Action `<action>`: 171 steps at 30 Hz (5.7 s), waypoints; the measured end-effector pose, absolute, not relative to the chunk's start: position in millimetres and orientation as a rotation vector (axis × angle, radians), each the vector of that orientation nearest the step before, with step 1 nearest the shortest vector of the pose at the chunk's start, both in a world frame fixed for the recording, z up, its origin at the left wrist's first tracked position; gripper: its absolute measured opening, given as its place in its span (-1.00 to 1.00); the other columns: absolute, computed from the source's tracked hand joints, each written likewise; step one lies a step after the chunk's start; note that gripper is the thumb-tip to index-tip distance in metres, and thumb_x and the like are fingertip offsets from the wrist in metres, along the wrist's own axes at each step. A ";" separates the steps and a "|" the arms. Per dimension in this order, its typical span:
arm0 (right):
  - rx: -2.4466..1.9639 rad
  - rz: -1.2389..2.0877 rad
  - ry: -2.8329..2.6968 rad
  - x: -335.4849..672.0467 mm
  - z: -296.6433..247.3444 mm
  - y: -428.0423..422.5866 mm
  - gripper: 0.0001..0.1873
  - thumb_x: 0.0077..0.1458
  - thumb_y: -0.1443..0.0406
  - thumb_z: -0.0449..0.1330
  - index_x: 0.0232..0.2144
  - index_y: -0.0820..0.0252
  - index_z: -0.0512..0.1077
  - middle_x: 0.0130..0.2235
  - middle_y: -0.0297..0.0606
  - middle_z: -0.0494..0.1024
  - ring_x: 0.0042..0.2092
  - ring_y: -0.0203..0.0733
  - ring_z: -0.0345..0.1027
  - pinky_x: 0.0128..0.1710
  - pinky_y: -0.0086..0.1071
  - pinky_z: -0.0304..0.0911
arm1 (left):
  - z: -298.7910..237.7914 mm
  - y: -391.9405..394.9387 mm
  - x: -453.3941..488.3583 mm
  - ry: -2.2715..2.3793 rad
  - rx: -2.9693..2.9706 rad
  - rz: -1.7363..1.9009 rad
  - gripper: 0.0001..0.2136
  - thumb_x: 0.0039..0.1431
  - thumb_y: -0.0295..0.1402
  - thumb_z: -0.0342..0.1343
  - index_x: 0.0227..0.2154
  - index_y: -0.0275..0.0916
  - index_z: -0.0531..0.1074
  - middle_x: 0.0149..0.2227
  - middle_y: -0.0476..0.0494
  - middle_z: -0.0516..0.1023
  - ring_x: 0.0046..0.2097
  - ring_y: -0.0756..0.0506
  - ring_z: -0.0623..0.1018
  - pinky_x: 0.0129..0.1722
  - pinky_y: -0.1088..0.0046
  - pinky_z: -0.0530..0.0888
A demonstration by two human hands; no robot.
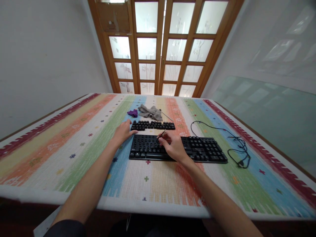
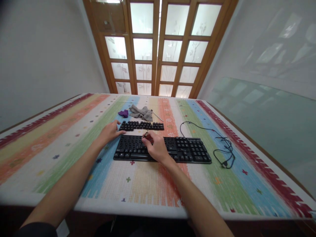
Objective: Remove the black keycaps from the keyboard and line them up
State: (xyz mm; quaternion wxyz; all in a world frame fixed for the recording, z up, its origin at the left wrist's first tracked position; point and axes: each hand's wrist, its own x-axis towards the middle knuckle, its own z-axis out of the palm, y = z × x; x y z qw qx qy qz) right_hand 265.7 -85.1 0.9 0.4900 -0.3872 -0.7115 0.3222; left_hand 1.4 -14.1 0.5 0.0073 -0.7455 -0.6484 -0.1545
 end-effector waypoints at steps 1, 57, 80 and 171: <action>-0.933 0.805 -1.716 265.2 0.0 -84.8 -0.85 0.17 0.18 0.19 -0.34 0.14 0.38 -0.34 -0.20 0.55 -0.34 -0.13 0.48 -0.30 -0.20 0.49 | 1.7 -15.0 1.8 -2.027 -2.325 -0.483 -0.58 0.12 -0.12 0.21 -0.07 -0.26 0.29 -0.30 -0.20 0.54 -0.16 -0.26 0.55 -0.19 0.31 0.38; -0.850 0.979 -1.537 285.8 2.0 -68.9 -0.61 0.08 -0.06 0.22 -0.31 0.13 0.35 -0.36 -0.26 0.52 -0.39 -0.17 0.47 -0.33 -0.23 0.45 | 10.8 -55.5 76.5 -1.611 -3.401 -1.119 -0.79 0.04 -0.24 0.26 -0.33 -0.28 0.54 -0.62 0.09 0.32 -0.57 0.07 0.25 -0.55 0.55 0.17; -0.763 1.073 -1.410 282.3 -1.2 -73.5 -0.63 0.11 -0.02 0.24 -0.28 0.12 0.33 -0.38 -0.27 0.55 -0.37 -0.15 0.52 -0.30 -0.21 0.50 | 10.6 -59.5 75.1 -1.662 -3.420 -1.348 -0.82 -0.05 -0.31 0.25 -0.46 -0.31 0.40 -0.64 0.11 0.33 -0.59 0.12 0.28 -0.57 0.62 0.21; -0.879 0.780 -1.672 281.8 0.8 -82.7 -0.88 0.17 0.21 0.18 -0.35 0.11 0.35 -0.38 -0.24 0.52 -0.33 -0.12 0.46 -0.27 -0.21 0.41 | 7.3 -32.7 52.8 -1.431 -2.665 -0.613 -0.81 0.21 -0.35 0.05 -0.36 -0.24 0.57 -0.30 -0.18 0.50 -0.15 -0.18 0.46 -0.13 0.29 0.42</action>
